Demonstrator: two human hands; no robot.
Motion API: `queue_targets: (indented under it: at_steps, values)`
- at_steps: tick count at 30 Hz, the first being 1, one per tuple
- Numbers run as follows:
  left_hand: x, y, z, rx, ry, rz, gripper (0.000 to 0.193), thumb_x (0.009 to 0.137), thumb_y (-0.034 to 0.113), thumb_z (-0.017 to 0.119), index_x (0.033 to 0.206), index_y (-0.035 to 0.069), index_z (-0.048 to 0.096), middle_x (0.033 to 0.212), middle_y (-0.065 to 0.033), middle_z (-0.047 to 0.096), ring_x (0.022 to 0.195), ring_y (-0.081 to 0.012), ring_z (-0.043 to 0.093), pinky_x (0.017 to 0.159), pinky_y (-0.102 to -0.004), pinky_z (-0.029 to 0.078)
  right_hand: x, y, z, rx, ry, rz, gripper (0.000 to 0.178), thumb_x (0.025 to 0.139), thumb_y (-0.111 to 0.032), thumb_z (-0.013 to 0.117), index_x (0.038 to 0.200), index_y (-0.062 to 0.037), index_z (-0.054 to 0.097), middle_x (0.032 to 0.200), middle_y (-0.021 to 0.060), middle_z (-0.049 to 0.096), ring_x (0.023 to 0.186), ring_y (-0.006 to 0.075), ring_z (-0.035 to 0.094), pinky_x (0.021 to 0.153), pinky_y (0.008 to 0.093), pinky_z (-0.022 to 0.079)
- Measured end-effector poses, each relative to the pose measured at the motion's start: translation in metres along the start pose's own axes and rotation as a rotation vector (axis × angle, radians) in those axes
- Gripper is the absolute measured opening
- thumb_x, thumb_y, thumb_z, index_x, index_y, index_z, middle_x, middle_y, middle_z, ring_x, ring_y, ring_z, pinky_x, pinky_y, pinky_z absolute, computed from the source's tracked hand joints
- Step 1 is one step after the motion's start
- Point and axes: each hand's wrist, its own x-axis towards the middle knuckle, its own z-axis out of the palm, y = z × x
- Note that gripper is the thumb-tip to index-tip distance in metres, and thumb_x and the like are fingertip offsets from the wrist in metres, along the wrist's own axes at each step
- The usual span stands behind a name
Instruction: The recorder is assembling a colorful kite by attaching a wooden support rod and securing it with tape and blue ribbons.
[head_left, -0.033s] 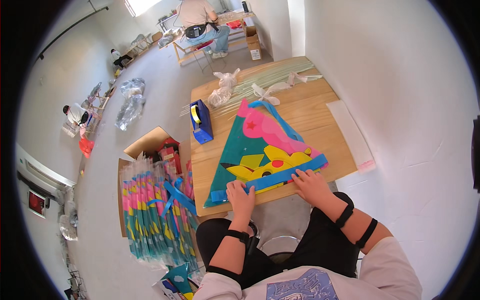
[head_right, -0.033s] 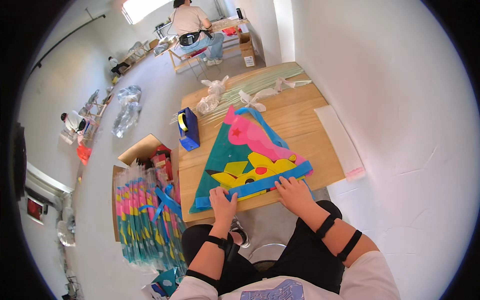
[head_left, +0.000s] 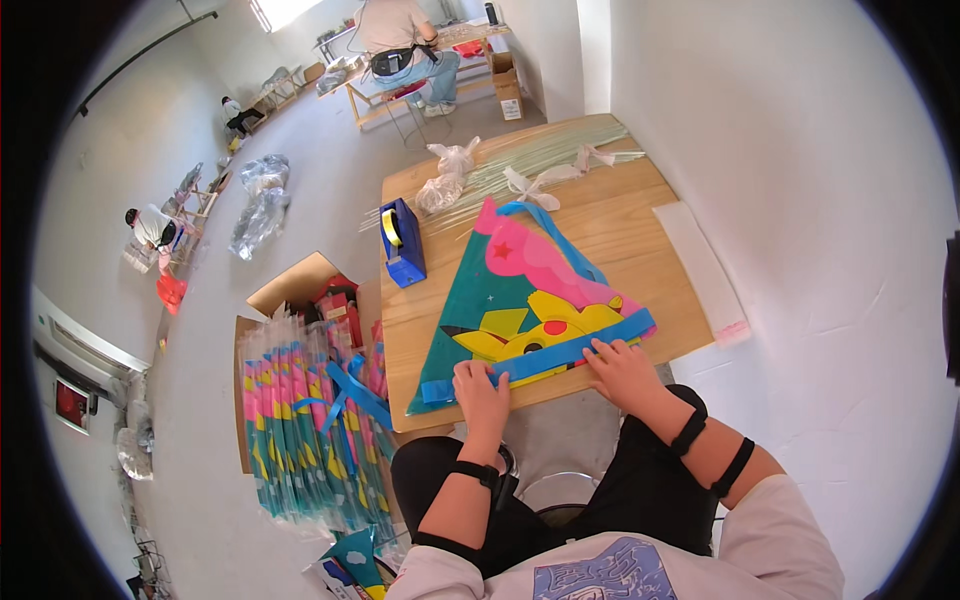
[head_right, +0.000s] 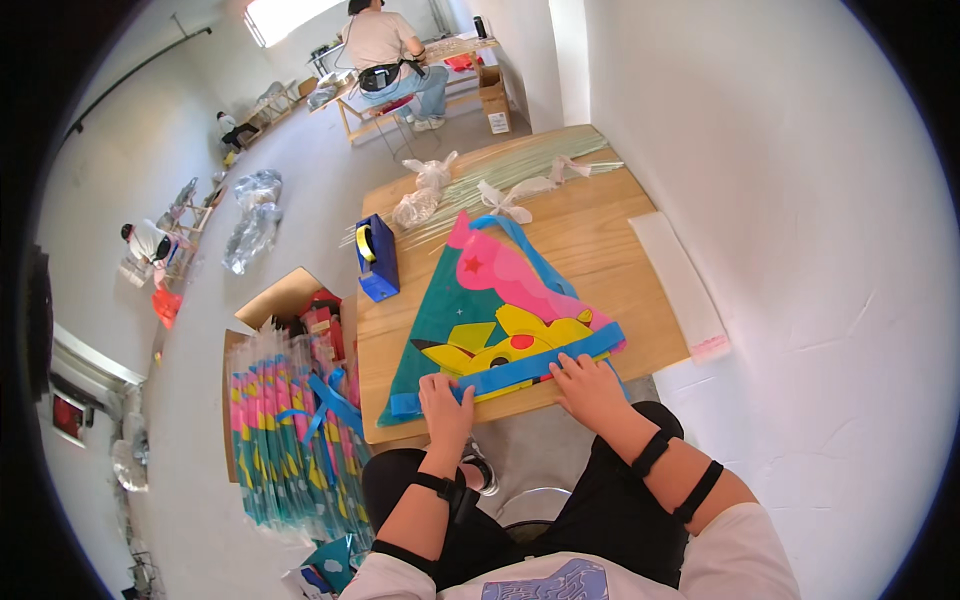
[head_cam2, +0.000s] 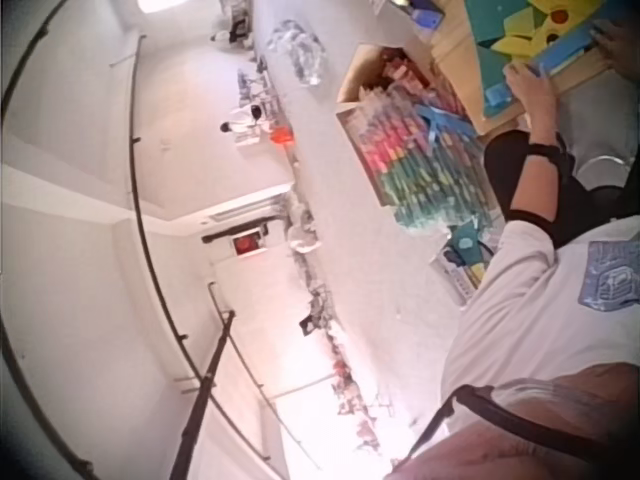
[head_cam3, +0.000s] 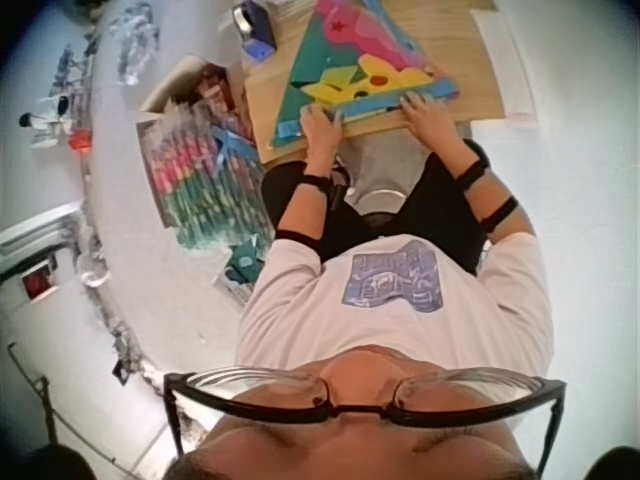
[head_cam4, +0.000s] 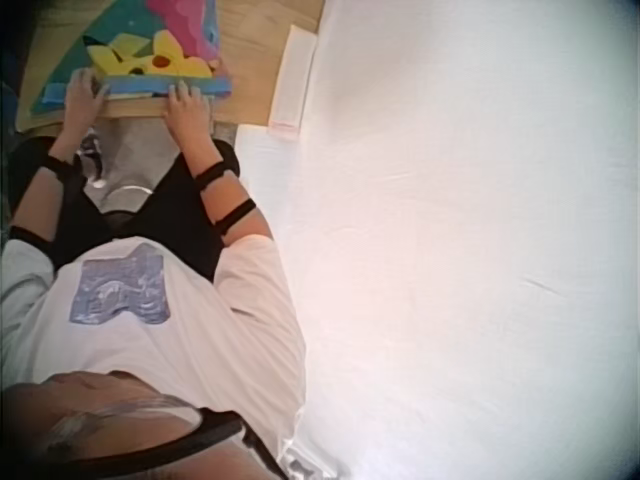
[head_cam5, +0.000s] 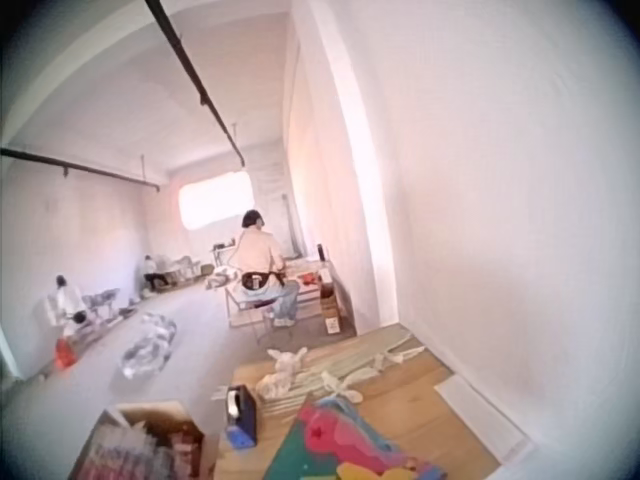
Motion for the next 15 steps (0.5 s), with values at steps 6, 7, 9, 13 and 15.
queue_targets:
  at_steps: [6, 7, 9, 13, 15]
  values:
    - [-0.016, 0.002, -0.009, 0.099, -0.008, 0.407, 0.031, 0.093, 0.007, 0.071, 0.124, 0.005, 0.070, 0.127, -0.0114, 0.065, 0.127, -0.0343, 0.059, 0.105, -0.0494, 0.047, 0.000, -0.002, -0.002, -0.008, -0.038, 0.003, 0.068, 0.089, -0.044, 0.079, 0.148, -0.0126, 0.063, 0.153, 0.0071, 0.060, 0.125, 0.0252, 0.060, 0.095, 0.0425, 0.055]
    - [-0.020, 0.000, -0.007, 0.105, -0.016, 0.407, 0.034, 0.094, 0.007, 0.070, 0.128, 0.004, 0.069, 0.129, -0.0109, 0.066, 0.128, -0.0333, 0.060, 0.105, -0.0489, 0.047, 0.001, -0.003, -0.003, -0.007, -0.045, 0.002, 0.068, 0.090, -0.044, 0.079, 0.148, -0.0123, 0.063, 0.153, 0.0072, 0.060, 0.125, 0.0253, 0.060, 0.095, 0.0426, 0.055]
    - [-0.024, -0.006, -0.005, 0.109, -0.034, 0.398, 0.038, 0.095, 0.008, 0.069, 0.133, 0.003, 0.069, 0.132, -0.0103, 0.067, 0.131, -0.0322, 0.060, 0.106, -0.0482, 0.048, 0.000, -0.002, 0.000, 0.014, -0.027, 0.002, 0.068, 0.090, -0.043, 0.079, 0.148, -0.0116, 0.063, 0.153, 0.0076, 0.060, 0.126, 0.0259, 0.059, 0.096, 0.0430, 0.055]
    - [-0.027, -0.013, -0.002, 0.101, -0.053, 0.382, 0.040, 0.096, 0.010, 0.070, 0.135, 0.003, 0.069, 0.134, -0.0100, 0.067, 0.131, -0.0319, 0.060, 0.106, -0.0475, 0.048, -0.001, 0.000, 0.001, 0.060, -0.022, 0.007, 0.067, 0.090, -0.041, 0.079, 0.148, -0.0099, 0.063, 0.153, 0.0082, 0.060, 0.126, 0.0269, 0.059, 0.097, 0.0434, 0.055]
    - [-0.029, -0.015, -0.001, 0.111, -0.045, 0.396, 0.041, 0.096, 0.011, 0.069, 0.135, 0.003, 0.069, 0.135, -0.0097, 0.067, 0.131, -0.0311, 0.060, 0.106, -0.0471, 0.048, -0.001, -0.003, -0.001, 0.067, -0.020, 0.026, 0.067, 0.090, -0.041, 0.079, 0.147, -0.0094, 0.063, 0.153, 0.0082, 0.059, 0.127, 0.0272, 0.059, 0.097, 0.0434, 0.055]
